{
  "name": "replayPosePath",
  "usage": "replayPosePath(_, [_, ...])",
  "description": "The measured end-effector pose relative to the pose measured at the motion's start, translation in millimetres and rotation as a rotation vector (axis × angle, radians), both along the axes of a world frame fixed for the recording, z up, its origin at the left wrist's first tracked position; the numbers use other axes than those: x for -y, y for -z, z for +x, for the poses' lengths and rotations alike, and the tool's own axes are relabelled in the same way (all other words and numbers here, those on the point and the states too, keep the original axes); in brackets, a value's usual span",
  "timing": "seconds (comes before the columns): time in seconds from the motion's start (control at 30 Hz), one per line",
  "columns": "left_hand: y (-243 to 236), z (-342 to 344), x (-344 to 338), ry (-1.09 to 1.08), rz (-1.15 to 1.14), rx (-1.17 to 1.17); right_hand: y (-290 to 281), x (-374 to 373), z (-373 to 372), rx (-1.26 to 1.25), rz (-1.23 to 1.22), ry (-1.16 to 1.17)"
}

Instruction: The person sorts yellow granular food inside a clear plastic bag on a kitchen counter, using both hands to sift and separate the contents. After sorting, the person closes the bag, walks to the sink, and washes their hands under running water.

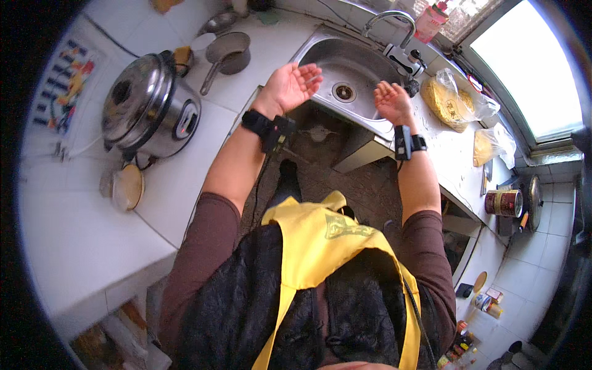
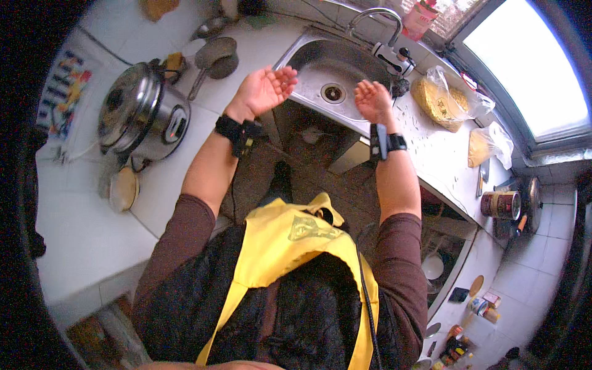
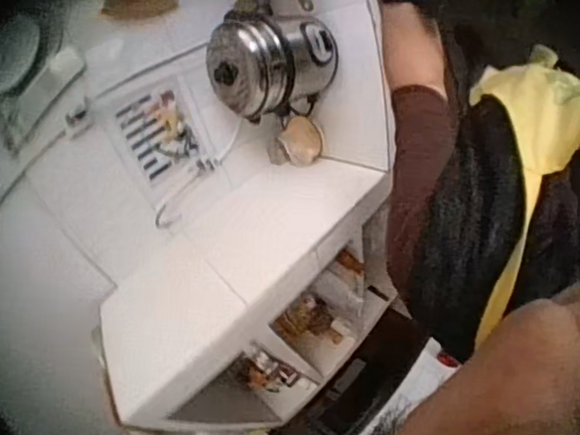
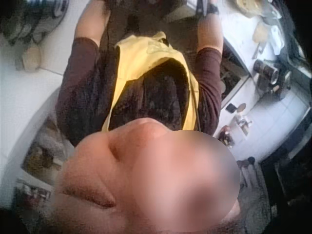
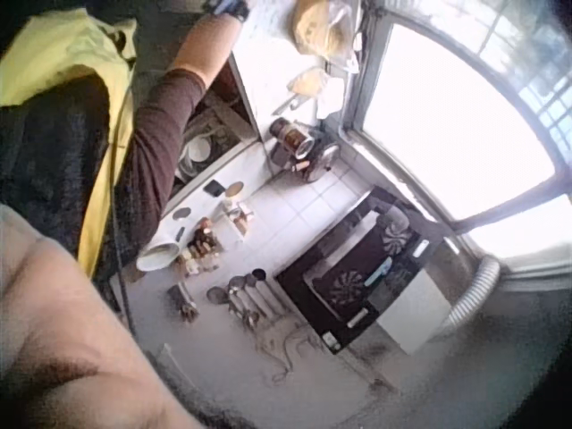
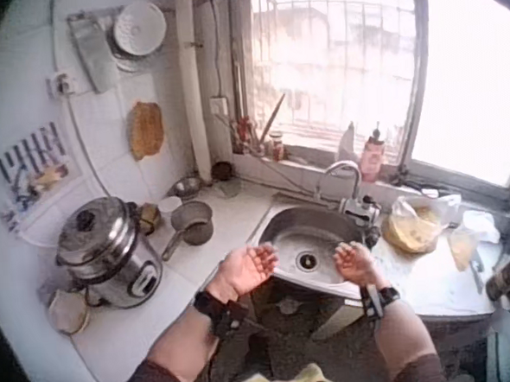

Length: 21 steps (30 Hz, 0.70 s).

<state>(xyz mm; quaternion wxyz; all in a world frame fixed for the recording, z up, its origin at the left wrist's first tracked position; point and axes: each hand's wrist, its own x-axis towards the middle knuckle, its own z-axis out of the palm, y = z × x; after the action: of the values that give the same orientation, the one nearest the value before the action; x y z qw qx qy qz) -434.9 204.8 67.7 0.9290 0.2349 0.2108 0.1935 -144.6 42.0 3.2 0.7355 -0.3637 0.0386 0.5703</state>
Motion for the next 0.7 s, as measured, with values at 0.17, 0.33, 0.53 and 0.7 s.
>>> replayPosePath(0.17, [10, 83, -78, 0.071, -0.162, -0.114, -3, -21, 87, 0.038, -0.222, 0.251])
replayPosePath(0.33, [31, 180, -141, 0.169, -0.166, -0.172, 9, -52, 159, 0.063, -0.454, 0.445])
replayPosePath(0.53, [82, 238, -160, 0.204, -0.268, -0.293, 46, -80, 232, 0.137, -0.572, 0.435])
replayPosePath(0.7, [104, 262, -156, 0.189, -0.146, -0.380, 43, -97, 219, 0.202, -0.617, 0.520])
